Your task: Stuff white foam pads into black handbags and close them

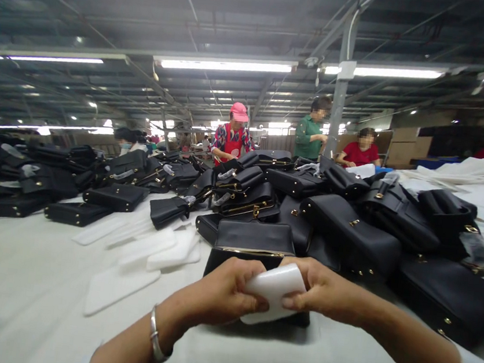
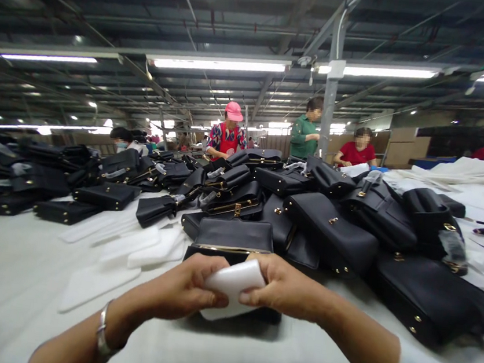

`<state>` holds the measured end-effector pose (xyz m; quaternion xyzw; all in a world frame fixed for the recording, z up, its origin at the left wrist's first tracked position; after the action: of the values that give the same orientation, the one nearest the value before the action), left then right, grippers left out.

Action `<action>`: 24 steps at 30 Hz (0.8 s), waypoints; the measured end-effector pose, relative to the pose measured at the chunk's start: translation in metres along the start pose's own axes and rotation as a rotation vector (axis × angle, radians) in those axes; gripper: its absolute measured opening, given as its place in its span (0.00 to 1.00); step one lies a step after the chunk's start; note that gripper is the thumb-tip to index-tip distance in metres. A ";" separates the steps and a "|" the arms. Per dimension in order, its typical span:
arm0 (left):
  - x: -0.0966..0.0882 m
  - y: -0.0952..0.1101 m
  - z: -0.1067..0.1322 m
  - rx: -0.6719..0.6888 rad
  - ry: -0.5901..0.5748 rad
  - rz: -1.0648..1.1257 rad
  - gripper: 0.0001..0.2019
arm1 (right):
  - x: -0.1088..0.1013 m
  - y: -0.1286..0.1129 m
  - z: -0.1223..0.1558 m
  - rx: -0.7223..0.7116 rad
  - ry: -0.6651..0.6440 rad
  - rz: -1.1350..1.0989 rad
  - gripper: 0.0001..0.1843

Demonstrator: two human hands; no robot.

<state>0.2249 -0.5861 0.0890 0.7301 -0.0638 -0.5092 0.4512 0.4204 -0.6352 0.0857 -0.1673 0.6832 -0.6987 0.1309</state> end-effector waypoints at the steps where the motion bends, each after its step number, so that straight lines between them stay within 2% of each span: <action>1: -0.005 0.001 -0.006 0.029 -0.007 -0.027 0.10 | -0.003 -0.003 -0.002 -0.024 0.051 0.014 0.19; 3: -0.017 0.003 -0.019 0.087 0.040 -0.081 0.15 | -0.012 -0.008 -0.009 -0.123 0.187 0.059 0.17; 5: -0.029 0.000 -0.031 0.093 0.203 -0.225 0.20 | -0.023 -0.012 -0.019 -0.261 0.330 0.080 0.18; 7: -0.035 -0.009 -0.039 0.024 0.364 -0.465 0.23 | -0.034 -0.008 -0.032 -0.366 0.449 0.053 0.21; 8: -0.034 -0.014 -0.041 -0.026 0.389 -0.598 0.24 | -0.038 -0.004 -0.038 -0.396 0.494 0.026 0.22; 9: -0.031 -0.020 -0.042 -0.074 0.370 -0.721 0.24 | -0.043 0.001 -0.045 -0.416 0.533 0.001 0.23; 11: -0.018 -0.032 -0.041 -0.125 0.258 -0.904 0.23 | -0.049 0.012 -0.055 -0.445 0.592 -0.062 0.24; 13: -0.006 -0.041 -0.036 -0.130 0.214 -0.999 0.21 | -0.052 0.021 -0.063 -0.440 0.621 -0.152 0.26; 18: 0.010 -0.042 -0.020 -0.101 0.325 -0.980 0.09 | -0.050 0.033 -0.063 -0.368 0.587 -0.289 0.27; 24: 0.017 -0.034 -0.007 -0.080 0.231 -0.998 0.05 | -0.043 0.028 -0.049 -0.267 0.488 -0.321 0.29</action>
<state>0.2258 -0.5713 0.0535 0.7053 0.3624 -0.5805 0.1850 0.4381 -0.5738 0.0548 -0.1159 0.7450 -0.6340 -0.1717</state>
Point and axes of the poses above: each hand's wrist, its own z-axis away from the middle knuckle, its own x-axis out of the palm, y = z × x, the point moved 2 cm from there along -z, towards the middle knuckle, and after that the axes turned 11 degrees about -z, right-handed, at the moved point
